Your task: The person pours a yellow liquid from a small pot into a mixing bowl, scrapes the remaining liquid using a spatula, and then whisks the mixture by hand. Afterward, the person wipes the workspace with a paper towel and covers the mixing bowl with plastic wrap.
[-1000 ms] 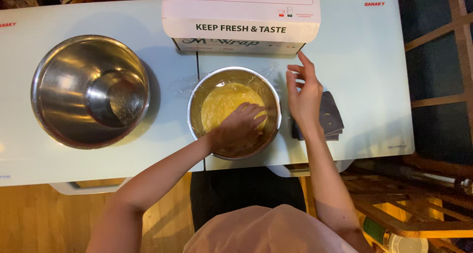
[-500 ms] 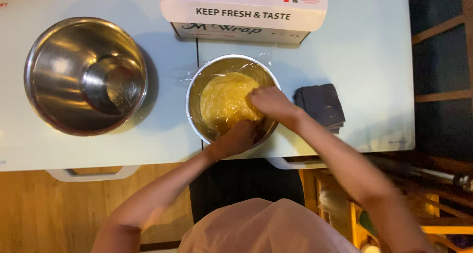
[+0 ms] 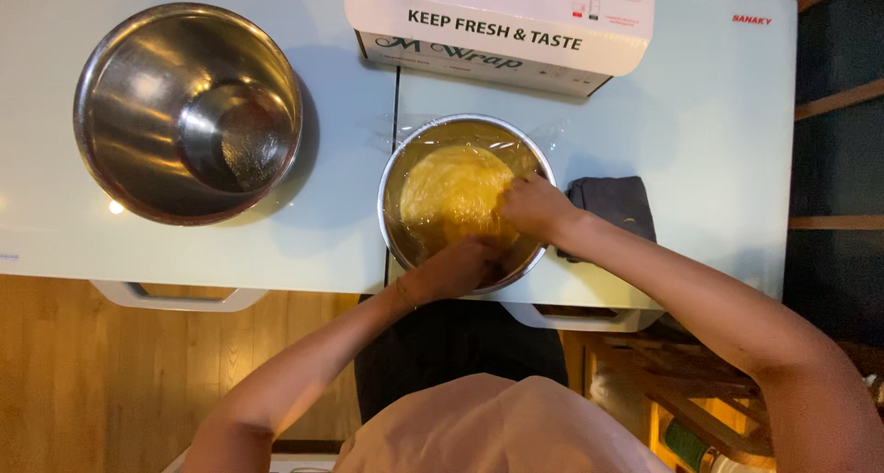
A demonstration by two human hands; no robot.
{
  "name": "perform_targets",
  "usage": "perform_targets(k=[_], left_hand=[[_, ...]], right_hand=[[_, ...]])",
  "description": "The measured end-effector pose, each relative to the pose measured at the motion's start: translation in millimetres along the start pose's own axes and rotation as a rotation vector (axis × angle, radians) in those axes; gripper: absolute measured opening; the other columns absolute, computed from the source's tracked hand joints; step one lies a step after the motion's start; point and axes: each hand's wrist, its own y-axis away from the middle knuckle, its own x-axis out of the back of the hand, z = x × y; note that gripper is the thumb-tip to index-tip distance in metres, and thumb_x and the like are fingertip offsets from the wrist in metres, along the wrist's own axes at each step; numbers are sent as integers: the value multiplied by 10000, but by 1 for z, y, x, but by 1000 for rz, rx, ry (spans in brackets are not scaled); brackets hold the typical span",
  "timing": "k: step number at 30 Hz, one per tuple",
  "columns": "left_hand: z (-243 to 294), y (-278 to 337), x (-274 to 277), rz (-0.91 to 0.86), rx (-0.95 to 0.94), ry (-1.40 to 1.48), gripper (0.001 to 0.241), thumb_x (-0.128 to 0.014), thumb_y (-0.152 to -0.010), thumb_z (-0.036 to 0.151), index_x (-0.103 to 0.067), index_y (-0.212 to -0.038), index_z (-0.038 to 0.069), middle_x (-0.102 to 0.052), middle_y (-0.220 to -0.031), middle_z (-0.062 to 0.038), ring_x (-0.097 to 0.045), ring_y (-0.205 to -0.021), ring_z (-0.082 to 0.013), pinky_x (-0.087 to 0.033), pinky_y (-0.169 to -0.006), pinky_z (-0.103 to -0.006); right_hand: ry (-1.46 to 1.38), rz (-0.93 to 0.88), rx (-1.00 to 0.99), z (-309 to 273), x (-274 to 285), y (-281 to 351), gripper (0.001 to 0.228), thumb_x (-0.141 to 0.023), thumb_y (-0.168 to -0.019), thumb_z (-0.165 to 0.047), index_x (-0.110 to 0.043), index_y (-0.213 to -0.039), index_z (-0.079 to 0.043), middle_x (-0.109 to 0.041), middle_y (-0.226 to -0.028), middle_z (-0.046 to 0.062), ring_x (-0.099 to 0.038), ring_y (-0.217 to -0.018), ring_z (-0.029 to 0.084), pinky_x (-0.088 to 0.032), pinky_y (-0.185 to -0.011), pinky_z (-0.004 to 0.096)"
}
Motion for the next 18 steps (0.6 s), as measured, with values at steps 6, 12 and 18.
perform_targets(k=[6, 12, 18], left_hand=[[27, -3, 13, -133, 423, -398, 319, -598, -1031, 358, -717, -1016, 62, -729, -1005, -227, -702, -968, -376, -551, -856, -474], [-34, 21, 136, 1024, 280, -125, 927, -799, -731, 47, -273, -1488, -48, -399, -1422, -268, -512, -1228, -358, -465, -1032, -417], [-51, -4, 168, 542, 476, 862, 683, -754, -915, 142, -394, -1490, 65, -699, -1330, -99, -660, -1229, -188, -508, -1090, -320]], right_hand=[[-382, 357, -234, 0, 28, 6, 164, -615, -903, -122, -695, -984, -5, -674, -1017, 161, -644, -1014, 364, -540, -782, 453], [-571, 445, -277, -32, 48, -18, 144, -654, -921, -158, -681, -1021, -59, -662, -1021, 127, -636, -1041, 330, -528, -878, 460], [-481, 468, -308, -41, 39, -39, 415, -627, -783, -53, -586, -1195, -34, -582, -1294, 205, -577, -1183, 391, -516, -926, 478]])
